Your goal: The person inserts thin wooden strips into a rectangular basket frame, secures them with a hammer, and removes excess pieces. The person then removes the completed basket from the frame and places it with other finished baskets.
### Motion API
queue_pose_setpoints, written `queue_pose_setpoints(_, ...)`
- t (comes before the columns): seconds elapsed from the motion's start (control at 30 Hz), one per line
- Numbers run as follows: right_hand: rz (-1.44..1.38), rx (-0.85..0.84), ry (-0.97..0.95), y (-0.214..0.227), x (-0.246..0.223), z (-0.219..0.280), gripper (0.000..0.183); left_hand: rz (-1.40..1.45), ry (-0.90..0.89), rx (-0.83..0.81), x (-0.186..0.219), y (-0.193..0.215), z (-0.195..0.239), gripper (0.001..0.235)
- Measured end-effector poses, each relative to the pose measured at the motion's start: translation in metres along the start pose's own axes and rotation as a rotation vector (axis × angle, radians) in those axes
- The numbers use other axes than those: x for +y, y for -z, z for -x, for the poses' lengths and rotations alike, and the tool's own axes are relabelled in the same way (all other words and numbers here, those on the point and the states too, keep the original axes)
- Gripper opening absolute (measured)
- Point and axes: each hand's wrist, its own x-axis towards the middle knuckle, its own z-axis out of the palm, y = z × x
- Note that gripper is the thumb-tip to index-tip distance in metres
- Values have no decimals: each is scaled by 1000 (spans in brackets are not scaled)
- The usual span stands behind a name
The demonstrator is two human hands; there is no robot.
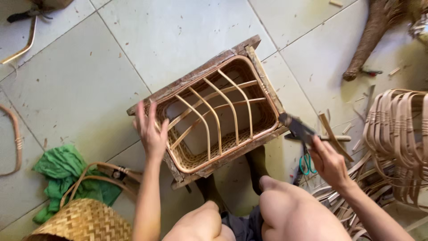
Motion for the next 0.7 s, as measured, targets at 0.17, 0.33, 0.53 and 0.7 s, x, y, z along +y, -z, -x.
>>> queue_pose_setpoints(0.17,12,-300,-1,-9,-14,13,63,718,658,-297,9,35,101,84)
queue_pose_setpoints(0.33,-78,-337,154,-26,-33,-2,64,860,743,-285,7,24,143,65)
queue_pose_setpoints(0.53,-81,-531,305,-25,-48,-25,74,961,712,-185,9,13,152,76)
queue_pose_setpoints(0.7,-100,-567,365,-39,-53,-38,77,1015,751,-151,7,8,161,77)
